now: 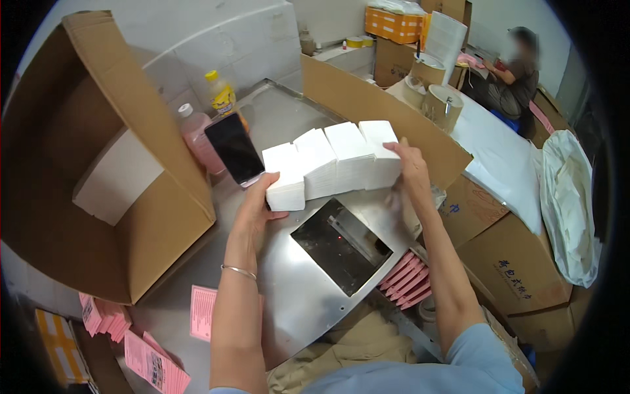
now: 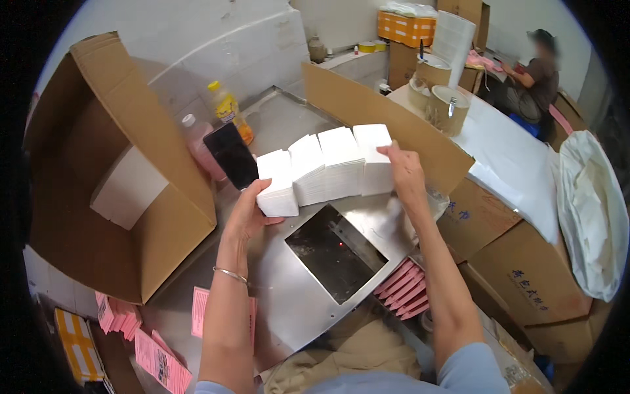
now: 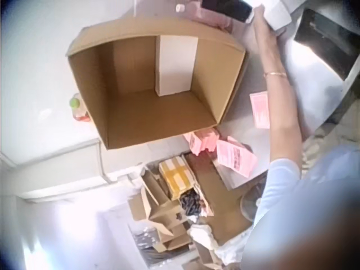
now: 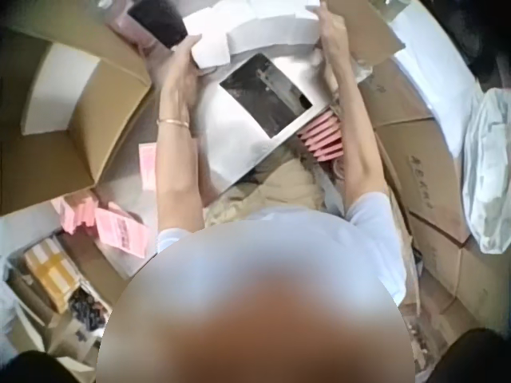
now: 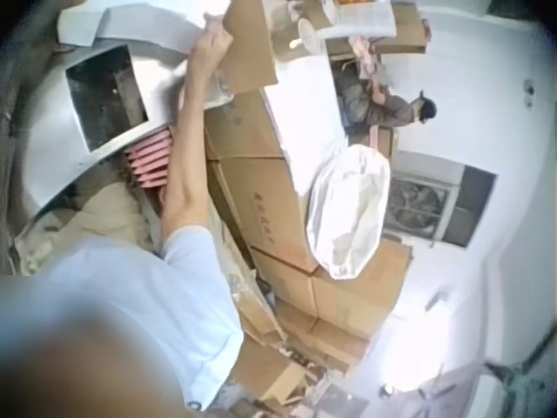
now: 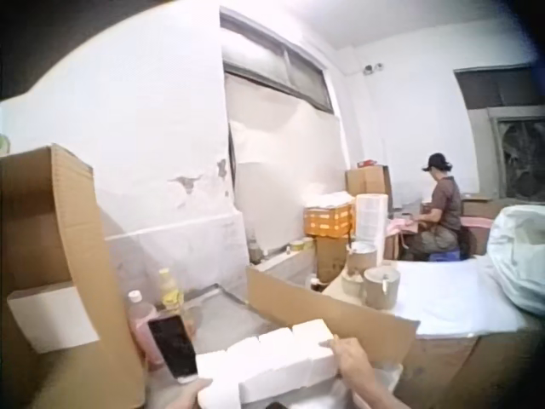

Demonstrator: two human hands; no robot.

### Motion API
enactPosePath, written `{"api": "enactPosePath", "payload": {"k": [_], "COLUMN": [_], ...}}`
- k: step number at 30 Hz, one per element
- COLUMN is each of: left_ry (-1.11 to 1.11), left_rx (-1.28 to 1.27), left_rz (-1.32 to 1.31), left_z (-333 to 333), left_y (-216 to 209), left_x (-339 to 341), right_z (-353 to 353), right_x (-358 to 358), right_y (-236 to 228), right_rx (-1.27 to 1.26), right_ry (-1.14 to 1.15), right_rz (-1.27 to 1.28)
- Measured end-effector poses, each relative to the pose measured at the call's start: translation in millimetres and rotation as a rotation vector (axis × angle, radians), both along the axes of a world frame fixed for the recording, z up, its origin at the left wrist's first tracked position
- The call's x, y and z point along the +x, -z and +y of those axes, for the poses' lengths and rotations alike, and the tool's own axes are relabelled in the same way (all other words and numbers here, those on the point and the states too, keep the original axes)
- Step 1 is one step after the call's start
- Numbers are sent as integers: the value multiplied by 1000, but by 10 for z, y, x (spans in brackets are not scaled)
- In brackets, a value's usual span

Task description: Packing pink packets and white cards into boxes or bags.

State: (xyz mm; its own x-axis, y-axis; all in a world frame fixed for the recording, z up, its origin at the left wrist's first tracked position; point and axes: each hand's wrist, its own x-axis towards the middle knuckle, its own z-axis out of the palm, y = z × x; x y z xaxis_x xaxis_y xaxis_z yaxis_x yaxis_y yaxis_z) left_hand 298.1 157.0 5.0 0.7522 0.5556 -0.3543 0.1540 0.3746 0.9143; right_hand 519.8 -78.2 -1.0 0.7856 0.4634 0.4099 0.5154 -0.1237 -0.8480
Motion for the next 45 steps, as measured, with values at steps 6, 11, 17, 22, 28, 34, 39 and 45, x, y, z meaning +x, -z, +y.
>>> {"api": "enactPosePath", "payload": {"k": [6, 11, 17, 22, 28, 34, 39, 45], "left_ry": [130, -42, -184, 485, 260, -253, -370, -241], "left_rx": [160, 462, 729, 996, 1683, 1514, 1637, 1542], "left_rz": [6, -116, -61, 49, 489, 908, 896, 932], "left_z": [277, 219, 130, -599, -1113, -1737, -1708, -1783], "left_y": [177, 229, 222, -263, -153, 325, 437, 243], "left_x": [701, 1445, 1091, -409, -2277, -2554, -2432, -2390], "right_z": [-705, -686, -514, -482, -310, -287, -258, -250], "right_x": [-625, -809, -881, -819, -633, -635, -648, -645], "right_y": [67, 219, 131, -260, -130, -121, -55, -49], "right_rx": [167, 392, 346, -61, -307, -221, -183, -206], "right_ry": [48, -97, -188, 159, 152, 133, 139, 163], "right_rz": [383, 533, 415, -467, -903, -779, -788, -820]}}
